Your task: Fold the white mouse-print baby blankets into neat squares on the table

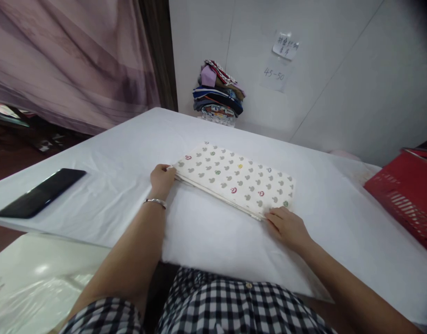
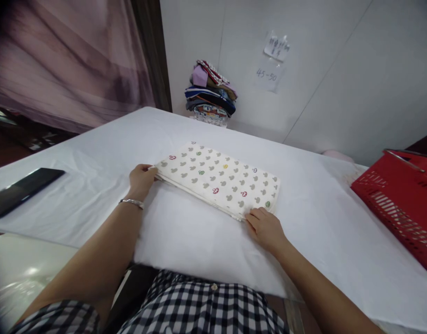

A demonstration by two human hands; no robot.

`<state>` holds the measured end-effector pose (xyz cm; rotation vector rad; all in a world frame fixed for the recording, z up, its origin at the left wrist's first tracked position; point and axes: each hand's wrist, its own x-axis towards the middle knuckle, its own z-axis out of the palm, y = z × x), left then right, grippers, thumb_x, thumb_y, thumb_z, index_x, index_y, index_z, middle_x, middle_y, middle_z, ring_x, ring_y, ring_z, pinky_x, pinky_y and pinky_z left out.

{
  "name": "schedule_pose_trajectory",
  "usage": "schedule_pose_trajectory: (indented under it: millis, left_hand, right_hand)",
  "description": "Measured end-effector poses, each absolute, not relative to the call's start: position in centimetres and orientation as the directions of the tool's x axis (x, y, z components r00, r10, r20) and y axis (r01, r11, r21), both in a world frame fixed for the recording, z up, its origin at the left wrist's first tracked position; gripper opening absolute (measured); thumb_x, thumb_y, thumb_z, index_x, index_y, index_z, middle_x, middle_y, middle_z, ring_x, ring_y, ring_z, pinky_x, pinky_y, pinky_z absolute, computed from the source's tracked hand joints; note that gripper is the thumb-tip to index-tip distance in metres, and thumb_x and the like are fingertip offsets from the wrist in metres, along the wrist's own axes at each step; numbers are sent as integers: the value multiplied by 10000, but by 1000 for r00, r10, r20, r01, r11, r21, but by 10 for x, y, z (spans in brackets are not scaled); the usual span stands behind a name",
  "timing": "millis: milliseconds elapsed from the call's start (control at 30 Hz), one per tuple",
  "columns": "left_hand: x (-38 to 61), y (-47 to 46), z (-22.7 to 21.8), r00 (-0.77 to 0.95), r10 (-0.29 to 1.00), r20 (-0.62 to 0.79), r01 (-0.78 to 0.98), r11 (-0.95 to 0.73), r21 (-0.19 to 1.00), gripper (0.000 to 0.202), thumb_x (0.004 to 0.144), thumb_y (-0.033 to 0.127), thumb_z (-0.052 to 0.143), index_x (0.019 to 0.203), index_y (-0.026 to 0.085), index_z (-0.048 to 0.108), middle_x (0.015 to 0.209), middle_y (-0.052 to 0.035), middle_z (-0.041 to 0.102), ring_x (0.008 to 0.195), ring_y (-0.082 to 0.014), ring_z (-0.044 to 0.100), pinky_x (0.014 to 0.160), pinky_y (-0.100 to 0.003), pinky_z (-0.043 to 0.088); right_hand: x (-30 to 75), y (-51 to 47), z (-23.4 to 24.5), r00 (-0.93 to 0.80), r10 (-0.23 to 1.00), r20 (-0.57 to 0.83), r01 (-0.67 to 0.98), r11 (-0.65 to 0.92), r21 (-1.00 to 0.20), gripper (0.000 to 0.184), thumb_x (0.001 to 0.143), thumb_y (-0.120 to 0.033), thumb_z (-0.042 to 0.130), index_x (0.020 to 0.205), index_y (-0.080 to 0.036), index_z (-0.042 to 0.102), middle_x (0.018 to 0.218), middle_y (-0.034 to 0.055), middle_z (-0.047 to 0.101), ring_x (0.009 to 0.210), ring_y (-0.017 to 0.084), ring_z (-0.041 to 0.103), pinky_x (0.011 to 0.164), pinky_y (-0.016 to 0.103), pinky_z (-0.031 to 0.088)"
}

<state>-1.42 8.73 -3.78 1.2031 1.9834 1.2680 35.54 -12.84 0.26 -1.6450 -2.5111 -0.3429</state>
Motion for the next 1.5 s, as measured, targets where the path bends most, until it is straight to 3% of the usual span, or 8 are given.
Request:
schedule_pose_trajectory:
  millis: [133,333,533,933,1133,1500]
  left_hand:
    - [-15,88,-39,-489,871,48,411,182,893,286,614,227,580,889,156,616,678,-20,598,621,-162,581,629,-309,481]
    - [-14,87,-39,-489,871,50,397,171,902,266,612,243,575,863,167,618,664,-10,593,560,-144,565,583,-295,477]
    - [-15,87,-39,-494,868,48,400,178,899,256,608,241,575,850,168,618,650,-8,590,585,-155,569,588,-295,473]
    - [-14,87,-39,-487,872,52,402,170,900,278,616,214,573,886,165,618,702,-25,596,675,-172,585,637,-305,483]
    - [-15,89,-41,-494,868,49,404,179,897,285,618,209,574,897,165,616,713,-25,597,701,-178,590,651,-311,487]
    - [-15,89,-40,-488,872,37,400,186,897,275,623,215,584,892,167,618,689,-26,601,675,-182,590,644,-318,488]
  right_hand:
    - [348,-127,9,-353,921,166,930,326,167,307,919,-318,383,825,-196,648,821,56,626,747,164,544,598,271,400]
    - [354,-126,2,-288,944,159,954,269,128,309,934,-272,331,1013,-236,627,953,38,657,824,163,584,638,268,432]
    - [360,-126,1,-260,949,178,965,248,88,314,933,-278,317,1015,-232,617,961,40,658,837,166,595,650,267,446]
    - [353,-125,3,-380,918,115,923,368,110,260,910,-272,371,958,-211,618,942,67,621,830,173,561,610,264,420]
    - [352,-122,4,-363,928,86,926,349,147,291,923,-279,351,973,-207,628,950,73,624,819,178,572,629,277,440]
    - [361,-115,11,-335,942,12,940,335,-73,304,939,-305,328,1032,-242,610,991,37,620,875,148,587,671,263,476]
